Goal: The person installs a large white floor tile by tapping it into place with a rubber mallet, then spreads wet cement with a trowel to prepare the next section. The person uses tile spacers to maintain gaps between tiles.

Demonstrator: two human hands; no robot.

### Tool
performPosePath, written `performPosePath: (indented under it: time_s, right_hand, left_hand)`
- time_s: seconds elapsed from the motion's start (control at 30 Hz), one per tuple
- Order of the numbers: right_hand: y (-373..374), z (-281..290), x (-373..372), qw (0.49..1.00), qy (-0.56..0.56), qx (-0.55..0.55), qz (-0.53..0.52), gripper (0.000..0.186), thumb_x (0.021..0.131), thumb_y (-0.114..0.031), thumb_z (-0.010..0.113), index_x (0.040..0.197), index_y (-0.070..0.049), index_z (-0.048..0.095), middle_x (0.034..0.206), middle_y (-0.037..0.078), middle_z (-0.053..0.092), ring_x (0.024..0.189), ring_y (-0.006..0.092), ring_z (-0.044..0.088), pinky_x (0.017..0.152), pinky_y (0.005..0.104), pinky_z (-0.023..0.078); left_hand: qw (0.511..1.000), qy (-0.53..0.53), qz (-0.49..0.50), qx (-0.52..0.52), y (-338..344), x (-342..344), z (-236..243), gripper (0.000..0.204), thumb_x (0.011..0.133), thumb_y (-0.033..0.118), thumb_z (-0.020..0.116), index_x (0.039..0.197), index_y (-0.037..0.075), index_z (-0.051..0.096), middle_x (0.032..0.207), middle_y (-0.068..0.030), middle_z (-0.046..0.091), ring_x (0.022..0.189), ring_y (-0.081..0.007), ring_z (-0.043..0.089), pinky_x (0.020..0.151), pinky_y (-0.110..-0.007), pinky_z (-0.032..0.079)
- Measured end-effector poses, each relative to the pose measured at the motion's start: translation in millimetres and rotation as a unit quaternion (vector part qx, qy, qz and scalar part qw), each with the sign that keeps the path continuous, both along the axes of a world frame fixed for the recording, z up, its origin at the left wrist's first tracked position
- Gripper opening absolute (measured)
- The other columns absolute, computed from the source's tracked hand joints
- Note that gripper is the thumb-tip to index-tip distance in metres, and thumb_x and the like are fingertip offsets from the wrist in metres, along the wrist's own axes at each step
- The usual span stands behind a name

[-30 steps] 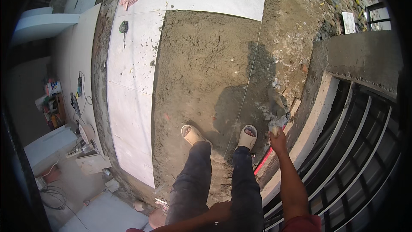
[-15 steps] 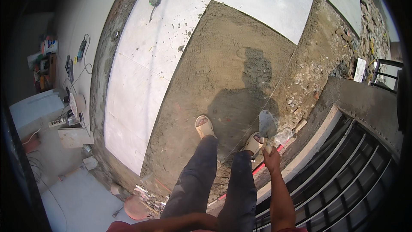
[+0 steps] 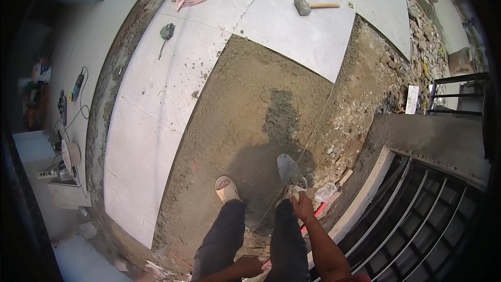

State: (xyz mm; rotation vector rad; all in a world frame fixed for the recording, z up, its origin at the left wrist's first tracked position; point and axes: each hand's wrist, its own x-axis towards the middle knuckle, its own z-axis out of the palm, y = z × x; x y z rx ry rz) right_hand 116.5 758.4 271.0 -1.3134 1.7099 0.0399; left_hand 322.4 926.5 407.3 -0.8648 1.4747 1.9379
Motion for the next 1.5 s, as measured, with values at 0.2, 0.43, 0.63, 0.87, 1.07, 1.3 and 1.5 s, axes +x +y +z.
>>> performPosePath:
  time_s: [0.2,0.43,0.63,0.87,1.07,1.3,1.5]
  right_hand:
    - [-79.0,-26.8,-7.0,0.991,0.031,-0.095,0.087,0.047,0.093,-0.042,0.061,0.112,0.001,0.056,0.093,0.031,0.066,0.091,0.0497,0.063,0.078,0.0530,0.050]
    - [-194.3,-81.1,-34.4,0.976,0.116,-0.135,0.129,0.048,0.097,-0.047,0.054,0.106,0.000,0.054,0.084,0.030,0.066,0.085,0.0499,0.063,0.076,0.0553,0.049]
    - [-274.3,-127.0,-10.2,0.949,0.127,-0.268,0.104,0.055,0.098,-0.050,0.051,0.103,0.005,0.058,0.083,0.028,0.067,0.082,0.0487,0.064,0.075,0.0542,0.050]
    - [-252.9,-171.4,75.0,0.921,0.023,-0.055,0.384,0.067,0.099,-0.053,0.047,0.096,0.012,0.063,0.081,0.027,0.068,0.084,0.0419,0.068,0.078,0.0472,0.054]
    - [-238.5,-122.8,88.5,0.956,-0.013,0.021,0.293,0.066,0.096,-0.056,0.053,0.092,0.009,0.065,0.080,0.024,0.068,0.083,0.0360,0.069,0.081,0.0446,0.054]
    - [-269.0,-90.6,106.7,0.892,0.143,-0.301,0.307,0.040,0.099,-0.039,0.054,0.112,-0.001,0.052,0.089,0.023,0.068,0.085,0.0431,0.067,0.077,0.0513,0.052]
    - [-317.1,-98.8,13.2,0.913,0.212,-0.300,0.177,0.047,0.099,-0.043,0.052,0.105,0.003,0.056,0.091,0.029,0.067,0.087,0.0456,0.066,0.076,0.0524,0.051]
  left_hand:
    - [0.983,-0.034,0.080,-0.165,-78.0,-9.8,-33.0,0.040,0.095,0.042,0.054,0.108,0.006,0.066,0.102,-0.0175,0.061,0.089,-0.0345,0.066,0.076,-0.049,0.053]
    - [0.966,0.007,0.097,-0.240,-131.6,-11.1,-78.9,0.040,0.092,0.037,0.061,0.115,0.004,0.062,0.107,-0.0180,0.060,0.103,-0.0345,0.062,0.093,-0.047,0.046]
    - [0.937,-0.088,-0.001,-0.337,-137.5,48.1,-82.2,0.044,0.091,0.032,0.064,0.122,0.002,0.060,0.108,-0.0172,0.061,0.102,-0.0334,0.062,0.096,-0.046,0.045]
    - [0.855,-0.160,0.080,-0.487,-141.9,59.9,-88.9,0.053,0.085,0.029,0.067,0.127,0.000,0.055,0.105,-0.0144,0.059,0.104,-0.0307,0.058,0.102,-0.046,0.040]
    - [0.823,-0.094,0.104,-0.550,-141.3,61.5,-86.1,0.055,0.085,0.030,0.067,0.129,0.000,0.054,0.105,-0.0143,0.059,0.105,-0.0291,0.057,0.105,-0.045,0.039]
    - [0.866,-0.131,0.014,-0.483,-139.9,60.1,-79.0,0.056,0.086,0.032,0.066,0.130,0.001,0.052,0.107,-0.0134,0.058,0.105,-0.0285,0.056,0.106,-0.044,0.039]
    - [0.863,-0.094,0.084,-0.490,-144.6,72.7,-61.3,0.055,0.086,0.029,0.065,0.131,0.000,0.052,0.105,-0.0142,0.057,0.102,-0.0297,0.055,0.100,-0.042,0.041]
